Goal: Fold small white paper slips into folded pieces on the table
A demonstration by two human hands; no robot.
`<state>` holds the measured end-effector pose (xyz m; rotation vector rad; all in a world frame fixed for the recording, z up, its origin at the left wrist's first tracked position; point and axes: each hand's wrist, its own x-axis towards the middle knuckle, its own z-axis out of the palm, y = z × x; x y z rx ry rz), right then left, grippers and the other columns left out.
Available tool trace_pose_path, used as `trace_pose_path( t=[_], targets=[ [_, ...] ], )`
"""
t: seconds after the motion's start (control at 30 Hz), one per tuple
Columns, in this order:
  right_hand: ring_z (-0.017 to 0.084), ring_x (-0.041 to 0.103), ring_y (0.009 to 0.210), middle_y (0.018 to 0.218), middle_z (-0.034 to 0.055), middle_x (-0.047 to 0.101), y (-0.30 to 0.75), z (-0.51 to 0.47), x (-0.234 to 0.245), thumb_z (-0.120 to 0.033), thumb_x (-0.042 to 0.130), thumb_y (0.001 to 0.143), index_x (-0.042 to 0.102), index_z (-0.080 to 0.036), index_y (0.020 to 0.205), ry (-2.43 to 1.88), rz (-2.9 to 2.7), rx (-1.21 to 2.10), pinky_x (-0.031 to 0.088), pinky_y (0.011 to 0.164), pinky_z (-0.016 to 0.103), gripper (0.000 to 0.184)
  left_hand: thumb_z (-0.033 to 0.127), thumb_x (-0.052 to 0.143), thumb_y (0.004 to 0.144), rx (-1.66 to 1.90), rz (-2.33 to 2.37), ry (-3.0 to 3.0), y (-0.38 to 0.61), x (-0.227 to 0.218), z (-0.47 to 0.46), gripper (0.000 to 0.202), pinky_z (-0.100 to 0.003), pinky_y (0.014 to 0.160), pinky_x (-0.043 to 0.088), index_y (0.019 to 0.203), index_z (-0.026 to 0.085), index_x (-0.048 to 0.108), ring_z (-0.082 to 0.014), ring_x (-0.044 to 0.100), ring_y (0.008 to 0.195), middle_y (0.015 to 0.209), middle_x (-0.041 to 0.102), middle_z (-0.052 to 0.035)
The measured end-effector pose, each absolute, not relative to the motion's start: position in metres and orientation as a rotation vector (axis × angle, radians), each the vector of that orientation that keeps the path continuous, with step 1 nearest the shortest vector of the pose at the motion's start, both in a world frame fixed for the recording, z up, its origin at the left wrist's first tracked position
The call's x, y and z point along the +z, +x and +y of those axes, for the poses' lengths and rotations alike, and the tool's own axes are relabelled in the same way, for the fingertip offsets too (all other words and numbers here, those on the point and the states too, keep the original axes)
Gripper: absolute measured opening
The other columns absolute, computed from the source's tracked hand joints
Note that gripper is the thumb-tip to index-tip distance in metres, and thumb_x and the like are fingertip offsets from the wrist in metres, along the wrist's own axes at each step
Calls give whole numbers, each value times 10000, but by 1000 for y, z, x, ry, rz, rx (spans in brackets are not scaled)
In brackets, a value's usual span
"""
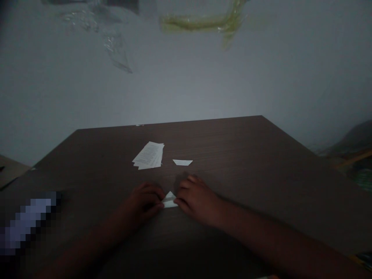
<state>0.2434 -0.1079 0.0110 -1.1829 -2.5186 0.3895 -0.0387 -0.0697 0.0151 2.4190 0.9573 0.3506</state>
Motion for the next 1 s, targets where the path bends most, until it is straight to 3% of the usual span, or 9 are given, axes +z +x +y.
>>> trace_pose_path(
  t=[0.13,0.23,0.33,0.4,0.57,0.67,0.87,1.0],
  targets=[
    [279,743,1025,1038,83,791,242,-108,8,-260,791,1152,798,-185,1015,-1241,-2407,283,639,983,461,157,127,796,1029,402,1035,2381,-35,8,-70,176,-531,1100,580,895,238,816,-323,774,1228,1170,893,-56],
    [303,761,1074,1118,112,819,238,-117,8,-224,759,1144,806,-187,1116,-1209,-2336,79,664,960,461,66,111,800,994,442,1126,2344,-28,7,-75,176,-533,1081,584,869,235,793,-328,783,1195,1160,892,-58],
    [290,796,1097,1204,130,860,230,-132,8,-137,657,1160,816,-166,1303,-1035,-2447,-22,688,991,443,216,127,786,988,486,1202,2309,-22,9,-79,198,-539,1068,599,828,242,764,-338,798,1159,1126,894,-64],
    [329,800,1291,1411,182,853,224,-142,7,-148,652,1161,775,-124,1493,-1055,-2492,-60,680,1133,487,355,143,769,987,512,1228,2294,-20,10,-80,199,-537,1066,611,824,255,754,-348,807,1165,1113,896,-65],
    [405,701,1572,1727,236,700,219,-151,3,-418,725,1177,646,-78,1729,-1139,-2598,53,629,1284,522,653,215,765,991,561,1160,2212,-31,11,-72,98,-491,1075,646,1005,294,822,-333,836,1132,1124,897,-51],
    [427,581,1700,1835,240,582,224,-145,3,-479,747,1170,576,-100,1800,-1193,-2641,198,542,1379,567,755,241,743,1008,512,1079,2153,-44,13,-65,214,-482,1119,655,1191,285,843,-317,842,1163,1220,895,-67],
    [465,408,1800,1877,230,535,234,-133,9,-515,786,1164,577,-128,1796,-1170,-2725,294,430,1436,692,770,175,684,1040,432,978,2200,-54,19,-61,282,-455,1156,662,1253,269,843,-283,828,1211,1300,879,-71],
    [474,634,1602,1684,277,706,232,-133,15,-496,803,1159,687,-99,1679,-1148,-2719,175,538,1333,721,664,103,643,1045,412,926,2328,-50,27,-64,347,-464,1176,646,1282,268,836,-277,815,1231,1293,882,-64]
  ],
)
